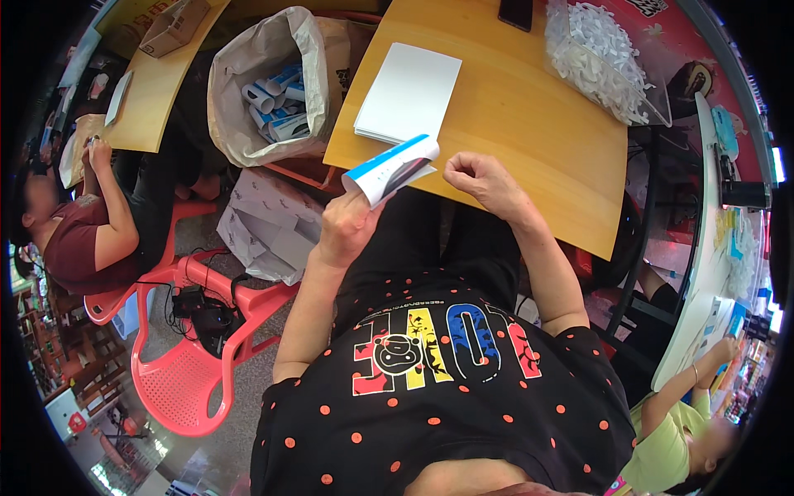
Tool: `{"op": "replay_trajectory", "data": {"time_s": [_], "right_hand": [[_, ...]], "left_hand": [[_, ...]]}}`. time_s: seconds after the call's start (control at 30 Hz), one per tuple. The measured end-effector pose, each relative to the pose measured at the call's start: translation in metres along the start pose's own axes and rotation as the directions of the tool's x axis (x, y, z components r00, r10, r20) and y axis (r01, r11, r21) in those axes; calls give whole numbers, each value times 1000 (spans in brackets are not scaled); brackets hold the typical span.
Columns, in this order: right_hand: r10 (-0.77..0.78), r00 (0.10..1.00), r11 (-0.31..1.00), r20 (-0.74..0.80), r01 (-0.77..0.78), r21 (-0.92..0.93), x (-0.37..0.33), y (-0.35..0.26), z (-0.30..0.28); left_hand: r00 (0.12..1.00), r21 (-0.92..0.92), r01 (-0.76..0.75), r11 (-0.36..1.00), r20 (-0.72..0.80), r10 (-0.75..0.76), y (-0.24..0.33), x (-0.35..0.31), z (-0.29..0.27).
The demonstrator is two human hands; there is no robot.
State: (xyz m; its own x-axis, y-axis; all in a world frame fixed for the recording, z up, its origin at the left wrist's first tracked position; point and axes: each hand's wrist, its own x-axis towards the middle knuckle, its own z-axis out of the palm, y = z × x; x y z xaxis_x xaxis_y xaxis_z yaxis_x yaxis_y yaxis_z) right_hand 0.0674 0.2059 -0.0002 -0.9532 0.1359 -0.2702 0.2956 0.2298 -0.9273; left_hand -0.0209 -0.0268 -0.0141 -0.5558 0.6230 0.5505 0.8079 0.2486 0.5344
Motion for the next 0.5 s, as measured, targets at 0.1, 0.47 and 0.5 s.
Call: {"op": "replay_trajectory", "data": {"time_s": [0.1, 0.47, 0.5], "right_hand": [[-24, 996, 992, -87, 34, 122, -6, -7, 0], [6, 999, 988, -45, 1, 152, 13, 1, -4], [17, 999, 988, -41, -11, 156, 12, 1, -4]], "left_hand": [[999, -4, 20, 1000, -38, -20, -2, 2, -4], [1000, -75, -4, 997, -27, 2, 6, 4, 0], [1000, -81, 15, 997, -9, -16, 7, 3, 0]]}}
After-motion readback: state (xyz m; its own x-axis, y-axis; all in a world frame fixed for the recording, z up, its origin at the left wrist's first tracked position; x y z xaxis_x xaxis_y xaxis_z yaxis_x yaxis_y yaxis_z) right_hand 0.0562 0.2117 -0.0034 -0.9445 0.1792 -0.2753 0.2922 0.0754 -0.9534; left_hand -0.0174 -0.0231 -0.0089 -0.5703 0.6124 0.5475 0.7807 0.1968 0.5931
